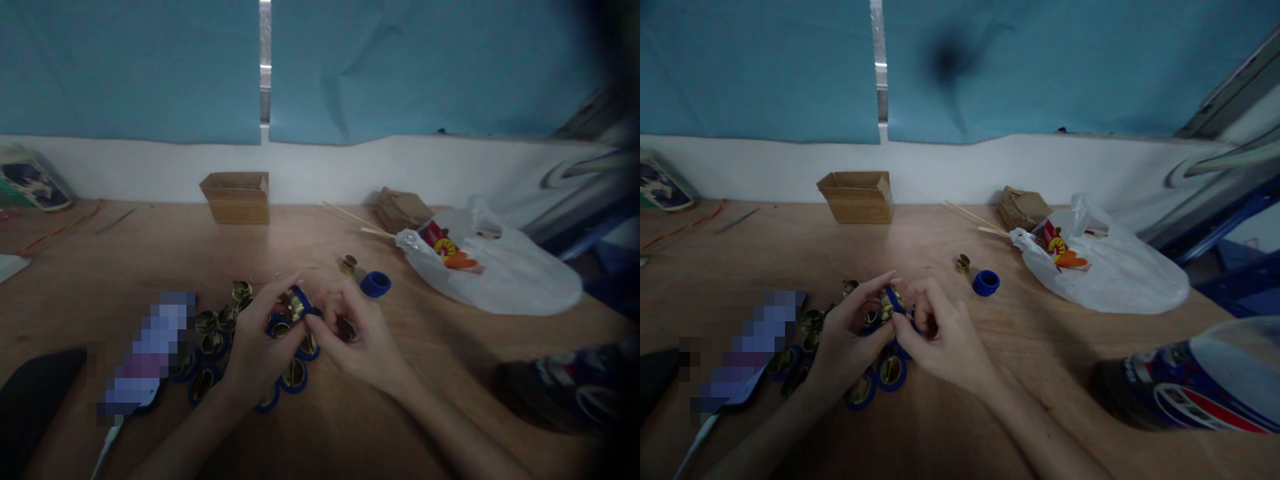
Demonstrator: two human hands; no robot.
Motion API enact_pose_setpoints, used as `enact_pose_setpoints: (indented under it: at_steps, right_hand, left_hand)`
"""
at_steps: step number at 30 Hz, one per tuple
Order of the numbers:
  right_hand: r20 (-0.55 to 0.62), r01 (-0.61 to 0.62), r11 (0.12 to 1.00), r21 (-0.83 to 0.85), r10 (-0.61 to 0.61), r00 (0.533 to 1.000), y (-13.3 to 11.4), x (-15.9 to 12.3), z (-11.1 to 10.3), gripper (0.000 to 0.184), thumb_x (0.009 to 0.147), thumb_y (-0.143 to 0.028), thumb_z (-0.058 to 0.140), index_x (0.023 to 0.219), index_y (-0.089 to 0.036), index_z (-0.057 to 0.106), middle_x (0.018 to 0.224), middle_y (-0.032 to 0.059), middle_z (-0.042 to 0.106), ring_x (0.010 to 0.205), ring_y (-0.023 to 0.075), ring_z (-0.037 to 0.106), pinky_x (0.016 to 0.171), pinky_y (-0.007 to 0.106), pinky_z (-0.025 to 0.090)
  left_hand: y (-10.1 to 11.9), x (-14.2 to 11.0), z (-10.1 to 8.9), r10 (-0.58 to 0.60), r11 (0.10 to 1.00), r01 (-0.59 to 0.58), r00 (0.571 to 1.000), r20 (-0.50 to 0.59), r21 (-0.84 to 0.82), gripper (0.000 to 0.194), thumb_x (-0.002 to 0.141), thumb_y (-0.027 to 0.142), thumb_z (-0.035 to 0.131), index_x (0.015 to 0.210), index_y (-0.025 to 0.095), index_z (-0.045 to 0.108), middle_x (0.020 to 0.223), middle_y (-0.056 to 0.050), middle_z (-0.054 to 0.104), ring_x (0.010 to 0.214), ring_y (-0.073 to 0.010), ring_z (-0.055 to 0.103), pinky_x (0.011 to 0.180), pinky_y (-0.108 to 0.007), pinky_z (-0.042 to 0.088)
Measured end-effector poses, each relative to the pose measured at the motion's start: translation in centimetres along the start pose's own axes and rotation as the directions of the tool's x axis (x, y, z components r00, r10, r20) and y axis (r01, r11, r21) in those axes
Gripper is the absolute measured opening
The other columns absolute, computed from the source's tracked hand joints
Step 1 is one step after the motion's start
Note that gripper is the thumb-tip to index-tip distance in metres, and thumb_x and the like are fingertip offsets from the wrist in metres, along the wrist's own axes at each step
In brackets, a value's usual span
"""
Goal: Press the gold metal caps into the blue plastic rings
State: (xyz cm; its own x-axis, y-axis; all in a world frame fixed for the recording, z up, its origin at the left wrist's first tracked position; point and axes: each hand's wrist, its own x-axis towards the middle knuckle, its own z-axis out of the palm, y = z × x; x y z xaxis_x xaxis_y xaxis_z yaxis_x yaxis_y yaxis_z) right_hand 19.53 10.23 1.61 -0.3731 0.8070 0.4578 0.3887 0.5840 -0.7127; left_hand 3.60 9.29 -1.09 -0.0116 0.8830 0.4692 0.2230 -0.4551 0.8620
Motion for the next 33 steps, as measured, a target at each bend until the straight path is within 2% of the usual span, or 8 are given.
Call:
enact_pose_setpoints:
  at_steps: [5,11,18,22,27,33]
  right_hand:
    - [0.046,0.076,0.987,-0.142,-0.070,0.997,0.2,0.0,-0.3,0.003,0.088,-0.018,0.054,0.087,-0.020,0.051,0.055,-0.0090,0.040,0.044,0.0072,0.042,0.043,0.022,0.030]
    - [0.110,0.126,0.958,-0.257,-0.100,0.989,0.5,0.2,-0.7,0.006,0.088,-0.018,0.052,0.084,-0.016,0.055,0.058,-0.0047,0.048,0.049,0.0102,0.048,0.046,0.024,0.033]
    - [0.071,0.141,0.944,-0.299,-0.126,0.990,1.0,0.2,-0.8,0.013,0.092,-0.018,0.050,0.101,-0.014,0.058,0.081,0.0037,0.067,0.069,0.0146,0.063,0.060,0.026,0.046]
    - [0.122,0.124,0.942,-0.311,-0.090,0.988,1.2,0.1,-0.7,0.019,0.092,-0.019,0.050,0.107,-0.014,0.058,0.083,0.0047,0.068,0.069,0.0154,0.063,0.057,0.027,0.046]
    - [0.152,0.143,0.924,-0.354,-0.094,0.984,1.2,0.2,-0.3,0.014,0.092,-0.018,0.045,0.091,-0.014,0.058,0.075,0.0049,0.065,0.063,0.0165,0.061,0.055,0.029,0.045]
    - [0.197,0.154,0.931,-0.332,-0.091,0.976,1.2,0.3,-0.5,0.016,0.094,-0.019,0.041,0.089,-0.014,0.056,0.074,0.0058,0.064,0.061,0.0172,0.061,0.055,0.030,0.047]
  left_hand:
    - [0.1,-0.1,0.1,-0.036,0.999,0.036,0.999,-0.021,-0.027,0.045,0.072,0.009,0.069,0.115,0.022,0.061,0.109,-0.005,0.070,0.090,-0.0187,0.068,0.075,-0.030,0.059]
    - [-0.1,0.0,0.1,-0.102,0.993,0.102,0.995,-0.011,-0.062,0.044,0.073,0.010,0.069,0.115,0.020,0.064,0.102,-0.005,0.072,0.087,-0.0184,0.070,0.076,-0.031,0.061]
    - [0.2,0.2,0.4,-0.219,0.958,0.227,0.974,0.063,-0.175,0.042,0.078,0.019,0.069,0.119,0.016,0.061,0.109,-0.008,0.072,0.095,-0.0203,0.070,0.086,-0.033,0.060]
    - [0.4,0.2,0.4,-0.253,0.940,0.257,0.966,0.048,-0.224,0.041,0.081,0.019,0.066,0.122,0.018,0.059,0.115,-0.008,0.071,0.102,-0.0202,0.069,0.088,-0.032,0.059]
    - [0.1,0.1,0.3,-0.244,0.948,0.249,0.969,0.050,-0.200,0.035,0.083,0.021,0.065,0.117,0.019,0.063,0.111,-0.006,0.072,0.100,-0.0197,0.070,0.090,-0.032,0.058]
    - [-0.1,0.1,0.3,-0.228,0.960,0.235,0.972,0.060,-0.154,0.035,0.083,0.020,0.064,0.118,0.019,0.063,0.109,-0.005,0.073,0.098,-0.0186,0.070,0.088,-0.030,0.058]
